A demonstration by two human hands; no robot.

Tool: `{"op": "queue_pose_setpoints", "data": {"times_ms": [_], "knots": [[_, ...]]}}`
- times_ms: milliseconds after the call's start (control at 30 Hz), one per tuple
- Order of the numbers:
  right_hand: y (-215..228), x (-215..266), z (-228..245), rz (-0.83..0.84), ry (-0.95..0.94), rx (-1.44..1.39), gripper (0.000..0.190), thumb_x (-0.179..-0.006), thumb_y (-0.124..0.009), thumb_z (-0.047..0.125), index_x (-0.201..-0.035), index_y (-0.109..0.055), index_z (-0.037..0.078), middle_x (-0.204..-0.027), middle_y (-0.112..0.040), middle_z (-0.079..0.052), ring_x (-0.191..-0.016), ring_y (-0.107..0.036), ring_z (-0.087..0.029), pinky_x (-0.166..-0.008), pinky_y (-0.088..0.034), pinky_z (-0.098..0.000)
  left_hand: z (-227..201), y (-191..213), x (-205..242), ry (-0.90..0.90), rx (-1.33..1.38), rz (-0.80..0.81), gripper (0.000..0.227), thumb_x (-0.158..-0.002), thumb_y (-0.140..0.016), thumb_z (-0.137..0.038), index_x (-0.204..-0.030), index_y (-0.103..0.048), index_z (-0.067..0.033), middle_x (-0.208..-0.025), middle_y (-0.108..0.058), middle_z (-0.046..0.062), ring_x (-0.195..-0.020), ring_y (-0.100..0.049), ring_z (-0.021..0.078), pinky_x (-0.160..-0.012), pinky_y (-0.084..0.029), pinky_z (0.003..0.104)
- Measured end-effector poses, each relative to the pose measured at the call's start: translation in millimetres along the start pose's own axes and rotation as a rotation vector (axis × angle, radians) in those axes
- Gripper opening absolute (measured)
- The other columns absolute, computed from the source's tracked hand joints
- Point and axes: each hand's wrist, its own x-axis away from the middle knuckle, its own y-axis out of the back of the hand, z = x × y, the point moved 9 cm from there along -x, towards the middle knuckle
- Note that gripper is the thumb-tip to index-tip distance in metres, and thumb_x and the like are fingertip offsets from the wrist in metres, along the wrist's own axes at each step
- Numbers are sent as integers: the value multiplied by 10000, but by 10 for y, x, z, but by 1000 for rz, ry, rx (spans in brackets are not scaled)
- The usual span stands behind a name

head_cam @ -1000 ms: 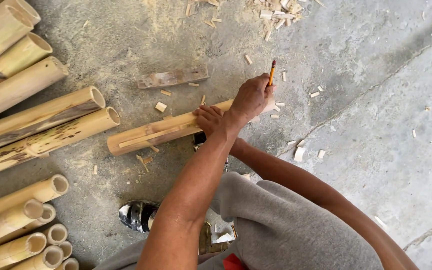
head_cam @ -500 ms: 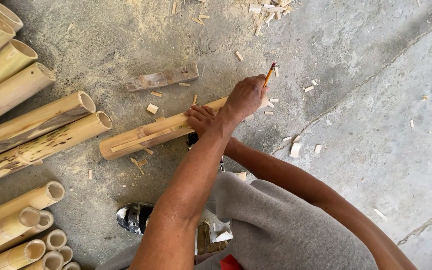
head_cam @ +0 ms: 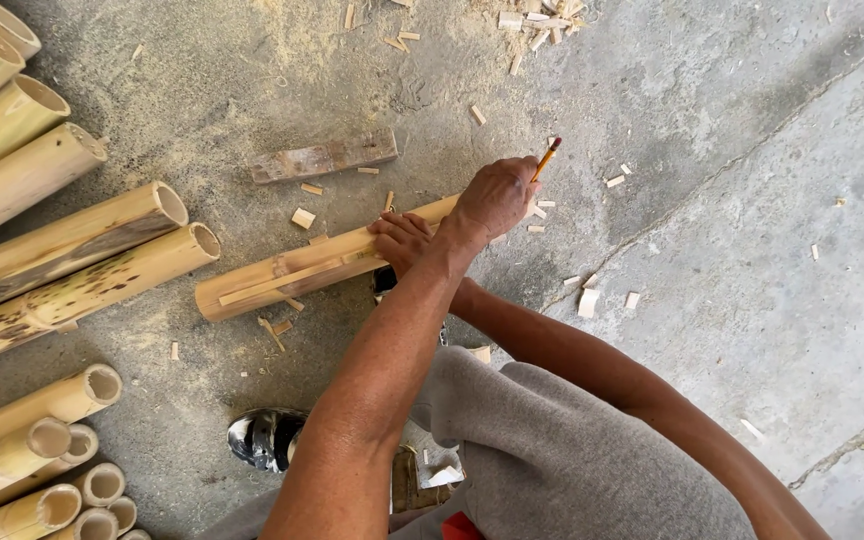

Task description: The person is marking bamboo pieces with a pencil to prepare them for further manufacturing steps.

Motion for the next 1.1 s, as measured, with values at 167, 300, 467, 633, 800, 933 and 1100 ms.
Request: {"op": "queue_pose_setpoints", "data": {"times_ms": [167, 300, 467, 633, 800, 933, 1100], "knots": [[-44, 2, -38, 28, -9, 33, 482, -880, -709, 477, -1056, -617, 37, -1414, -574, -151, -1459, -420, -325, -1214, -274, -500, 6, 61, -73, 7, -39, 19, 157, -1013, -612, -179, -1022, -606, -23, -813, -685, 107, -682, -689, 179, -634, -606, 308], [-247, 39, -186, -38, 66, 106, 344, -927, -670, 354, -1080, -606, 53, -1391, -593, -125, -1427, -478, -313, -1216, -323, -475, -8, 418, -14, 52, 1, -1, 201, -1140, -551, -182, -1022, -646, -50, -865, -707, 124, -684, -686, 207, -595, -604, 283], [-137, -100, -174, -50, 57, 73, 196, -1012, -619, 243, -1104, -600, 71, -1301, -628, -89, -1287, -577, -289, -1164, -392, -473, 182, 1690, 1284, 131, -13, -466, 235, -1046, -582, -70, -1274, -639, -62, -1136, -733, 173, -986, -704, 287, -845, -578, 410], [-199, -257, 115, 27, 69, -20, 94, -1057, -589, 152, -1127, -609, 93, -1226, -649, -48, -1222, -627, -254, -1131, -434, -469, 366, 2019, 2584, 325, -347, -327, 288, -993, -627, -176, -1227, -631, -9, -1058, -692, 177, -1015, -620, 352, -861, -440, 520], [116, -298, 893, -96, 259, -84, 311, -915, -742, 218, -1149, -596, 73, -1353, -577, -103, -1366, -489, -338, -1109, -390, -496, 168, 2202, 3722, 570, -331, -485, 124, -1015, -610, -85, -1127, -621, -31, -982, -628, 174, -958, -586, 377, -848, -445, 505], [-225, -362, 662, 20, 212, -74, 526, -833, -813, 292, -1230, -571, 47, -1372, -550, -143, -1338, -477, -353, -1100, -382, -512, 150, 2038, 4782, 718, -418, -626, 94, -1026, -603, -90, -1097, -606, -29, -976, -617, 176, -941, -576, 378, -834, -451, 506], [-734, -495, 38, 418, -8, 422, 861, -709, -895, 445, -1346, -477, 43, -1295, -547, -206, -1178, -514, -387, -1043, -391, -554, 183, 1825, 5710, 979, -485, -702, 104, -1036, -577, -63, -1117, -605, -4, -975, -619, 207, -912, -551, 405, -833, -453, 511]]}}
